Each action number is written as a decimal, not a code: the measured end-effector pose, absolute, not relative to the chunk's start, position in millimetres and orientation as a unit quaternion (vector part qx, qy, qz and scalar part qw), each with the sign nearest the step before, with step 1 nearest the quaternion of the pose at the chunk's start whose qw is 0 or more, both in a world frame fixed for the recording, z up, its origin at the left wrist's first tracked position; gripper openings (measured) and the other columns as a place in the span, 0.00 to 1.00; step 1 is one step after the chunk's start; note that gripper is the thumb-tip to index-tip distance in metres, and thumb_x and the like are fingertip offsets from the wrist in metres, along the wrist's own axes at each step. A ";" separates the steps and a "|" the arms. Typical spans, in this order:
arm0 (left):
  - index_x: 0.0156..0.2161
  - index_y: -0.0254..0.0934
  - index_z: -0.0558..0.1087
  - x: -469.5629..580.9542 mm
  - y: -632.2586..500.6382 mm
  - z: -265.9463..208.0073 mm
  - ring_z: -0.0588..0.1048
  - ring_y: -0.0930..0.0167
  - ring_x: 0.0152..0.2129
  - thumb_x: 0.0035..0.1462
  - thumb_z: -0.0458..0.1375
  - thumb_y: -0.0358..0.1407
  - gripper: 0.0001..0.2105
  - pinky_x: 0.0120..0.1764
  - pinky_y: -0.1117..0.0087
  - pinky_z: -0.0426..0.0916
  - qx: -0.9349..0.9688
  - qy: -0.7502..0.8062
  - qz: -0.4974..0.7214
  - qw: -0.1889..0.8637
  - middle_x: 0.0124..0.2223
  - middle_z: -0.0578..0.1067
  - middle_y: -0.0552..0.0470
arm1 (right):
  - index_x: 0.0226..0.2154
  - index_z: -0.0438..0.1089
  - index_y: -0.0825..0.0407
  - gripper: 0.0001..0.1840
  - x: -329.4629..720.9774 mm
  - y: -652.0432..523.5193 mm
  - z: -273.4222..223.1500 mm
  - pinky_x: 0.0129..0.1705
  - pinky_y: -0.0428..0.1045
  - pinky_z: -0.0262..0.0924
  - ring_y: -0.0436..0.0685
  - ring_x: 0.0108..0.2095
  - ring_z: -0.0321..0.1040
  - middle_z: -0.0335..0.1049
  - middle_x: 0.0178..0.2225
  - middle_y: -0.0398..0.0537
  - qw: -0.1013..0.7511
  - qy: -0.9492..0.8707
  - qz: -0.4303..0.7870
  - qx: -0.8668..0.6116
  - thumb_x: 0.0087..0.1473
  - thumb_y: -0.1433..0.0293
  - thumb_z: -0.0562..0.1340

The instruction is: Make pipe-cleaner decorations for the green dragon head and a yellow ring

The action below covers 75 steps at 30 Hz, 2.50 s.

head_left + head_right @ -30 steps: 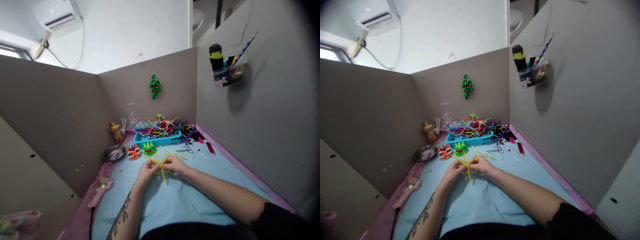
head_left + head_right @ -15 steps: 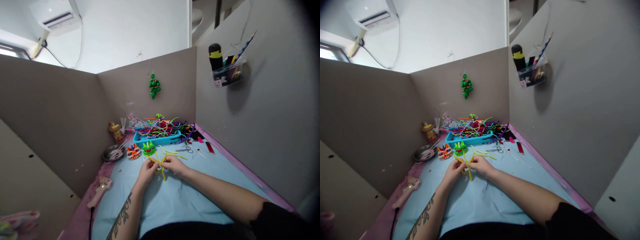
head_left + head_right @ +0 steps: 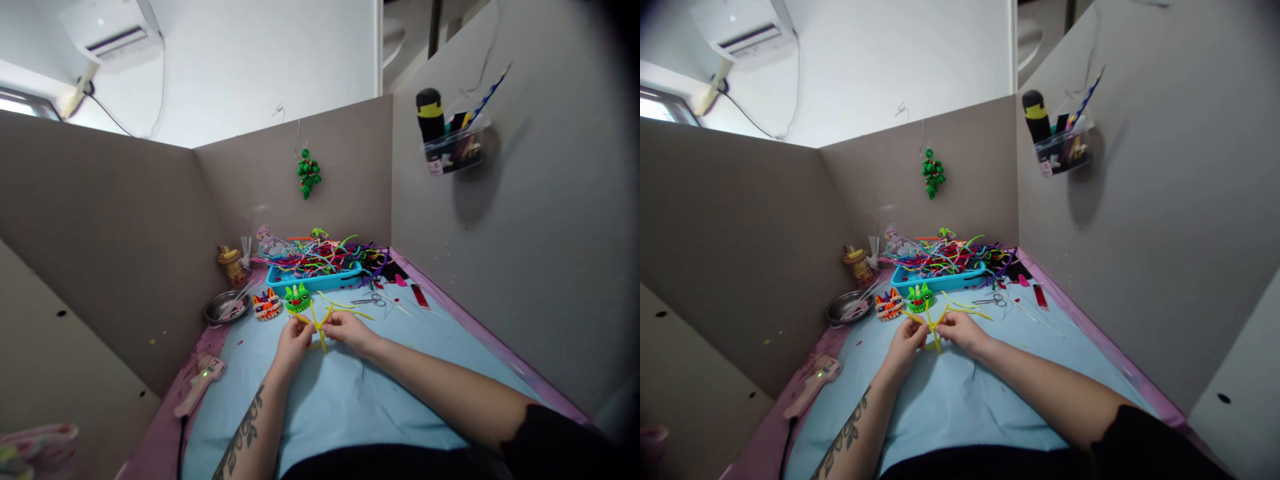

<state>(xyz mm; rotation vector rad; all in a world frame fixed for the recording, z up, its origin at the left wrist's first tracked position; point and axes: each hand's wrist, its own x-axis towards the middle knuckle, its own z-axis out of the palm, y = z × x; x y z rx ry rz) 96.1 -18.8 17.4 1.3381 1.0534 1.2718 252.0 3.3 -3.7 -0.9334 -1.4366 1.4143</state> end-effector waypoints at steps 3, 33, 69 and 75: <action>0.29 0.35 0.63 97.2 -19.7 18.5 0.61 0.79 0.13 0.42 0.62 0.45 0.17 0.18 0.76 0.56 0.549 0.434 0.520 0.489 0.20 0.66 0.59 | 0.23 0.67 0.57 0.14 251.7 -0.4 1.8 0.22 0.43 0.45 0.45 0.18 0.54 0.63 0.17 0.39 0.445 -0.571 0.585 -0.366 0.38 0.63 0.65; 0.22 0.30 0.70 96.5 -20.0 17.9 0.65 0.77 0.16 0.39 0.63 0.41 0.14 0.22 0.75 0.58 0.564 0.467 0.472 0.491 0.18 0.70 0.53 | 0.22 0.70 0.58 0.05 247.8 -6.3 13.8 0.23 0.43 0.47 0.45 0.19 0.53 0.63 0.18 0.41 0.455 -0.585 0.583 -0.334 0.38 0.72 0.63; 0.28 0.34 0.71 90.3 -19.0 16.9 0.67 0.74 0.22 0.45 0.61 0.40 0.10 0.28 0.74 0.61 0.596 0.445 0.546 0.385 0.25 0.70 0.53 | 0.18 0.61 0.55 0.14 249.3 -1.0 6.2 0.21 0.44 0.47 0.45 0.18 0.52 0.59 0.15 0.37 0.490 -0.562 0.512 -0.426 0.40 0.62 0.63; 0.29 0.39 0.75 95.9 -33.5 21.7 0.68 0.68 0.30 0.50 0.57 0.37 0.06 0.36 0.68 0.62 0.746 0.430 0.502 0.079 0.29 0.71 0.49 | 0.19 0.62 0.55 0.16 246.7 0.0 5.7 0.18 0.43 0.46 0.45 0.15 0.53 0.60 0.13 0.38 0.492 -0.470 0.621 -0.388 0.36 0.61 0.65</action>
